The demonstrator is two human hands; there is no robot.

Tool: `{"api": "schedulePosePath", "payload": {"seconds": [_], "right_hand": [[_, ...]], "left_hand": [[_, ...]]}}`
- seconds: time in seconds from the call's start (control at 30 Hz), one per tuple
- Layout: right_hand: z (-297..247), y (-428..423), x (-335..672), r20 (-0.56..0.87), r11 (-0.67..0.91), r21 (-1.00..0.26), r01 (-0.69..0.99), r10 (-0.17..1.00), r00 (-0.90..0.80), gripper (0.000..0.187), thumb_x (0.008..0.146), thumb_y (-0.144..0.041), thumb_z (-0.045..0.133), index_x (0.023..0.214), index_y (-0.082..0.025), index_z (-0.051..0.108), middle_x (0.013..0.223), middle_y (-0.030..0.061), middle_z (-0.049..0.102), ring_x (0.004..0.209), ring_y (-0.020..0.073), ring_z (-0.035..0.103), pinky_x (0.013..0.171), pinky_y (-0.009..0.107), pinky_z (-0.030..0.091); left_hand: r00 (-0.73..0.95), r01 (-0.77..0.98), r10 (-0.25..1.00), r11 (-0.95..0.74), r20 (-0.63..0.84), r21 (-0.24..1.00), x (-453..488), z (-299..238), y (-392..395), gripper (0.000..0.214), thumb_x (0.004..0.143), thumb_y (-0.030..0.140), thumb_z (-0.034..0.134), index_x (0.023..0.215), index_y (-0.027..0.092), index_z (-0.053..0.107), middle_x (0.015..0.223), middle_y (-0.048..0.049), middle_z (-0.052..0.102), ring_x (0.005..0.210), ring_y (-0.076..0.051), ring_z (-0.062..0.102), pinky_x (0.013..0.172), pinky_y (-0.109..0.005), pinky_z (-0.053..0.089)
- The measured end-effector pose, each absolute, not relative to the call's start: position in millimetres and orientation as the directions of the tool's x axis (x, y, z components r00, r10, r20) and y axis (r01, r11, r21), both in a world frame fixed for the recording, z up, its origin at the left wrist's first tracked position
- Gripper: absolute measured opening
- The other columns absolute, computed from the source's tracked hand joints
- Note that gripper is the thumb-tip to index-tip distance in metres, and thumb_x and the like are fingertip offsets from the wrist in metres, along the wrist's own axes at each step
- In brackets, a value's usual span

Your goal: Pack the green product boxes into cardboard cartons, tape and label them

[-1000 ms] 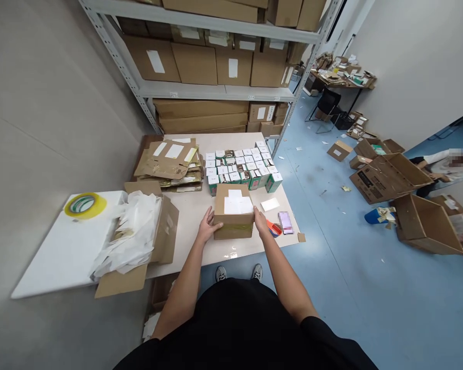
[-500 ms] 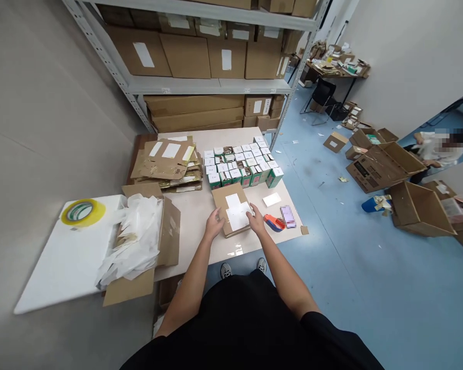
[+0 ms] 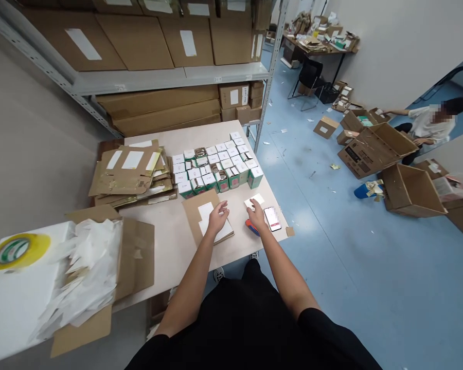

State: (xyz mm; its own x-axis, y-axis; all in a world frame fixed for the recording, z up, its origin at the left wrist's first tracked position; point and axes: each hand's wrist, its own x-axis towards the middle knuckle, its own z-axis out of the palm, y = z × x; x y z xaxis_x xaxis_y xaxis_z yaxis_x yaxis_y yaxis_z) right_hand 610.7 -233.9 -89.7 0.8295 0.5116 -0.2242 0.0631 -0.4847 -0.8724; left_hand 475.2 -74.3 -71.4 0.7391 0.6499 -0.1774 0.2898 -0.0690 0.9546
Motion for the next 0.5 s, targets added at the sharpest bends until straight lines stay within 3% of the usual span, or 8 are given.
{"api": "schedulePosePath", "payload": {"seconds": [0.23,0.4,0.5], "right_hand": [[-161,-248,712,-0.464,-0.758,-0.632,0.165,0.54,0.702,0.048,0.086,-0.022,0.055,0.133,-0.023,0.062,0.158,0.0085,0.048,0.121,0.0258,0.064,0.106,0.039,0.051],[-207,-243,746,-0.562,-0.795,-0.498,0.347,0.601,0.569,0.041,0.084,-0.015,0.057,0.125,-0.022,0.061,0.156,0.0093,0.049,0.118,0.0254,0.065,0.1,0.036,0.051],[-222,-244,750,-0.62,-0.791,-0.459,0.404,0.611,0.492,0.037,0.086,-0.016,0.058,0.123,-0.02,0.06,0.16,0.0118,0.044,0.109,0.0253,0.068,0.092,0.035,0.053]], "left_hand": [[0.685,0.48,0.625,0.0,-0.374,0.877,563,-132,-97,0.047,0.087,0.022,0.067,0.134,0.018,0.067,0.131,-0.0137,0.07,0.109,-0.023,0.07,0.099,-0.038,0.055],[0.573,0.608,0.605,0.14,-0.553,0.782,608,-187,-107,0.045,0.084,0.018,0.069,0.128,0.013,0.069,0.128,-0.016,0.072,0.121,-0.026,0.067,0.105,-0.038,0.049],[0.571,0.608,0.58,0.176,-0.581,0.774,621,-213,-112,0.05,0.081,0.019,0.071,0.131,0.014,0.065,0.132,-0.0171,0.07,0.12,-0.027,0.067,0.104,-0.039,0.049]]}}
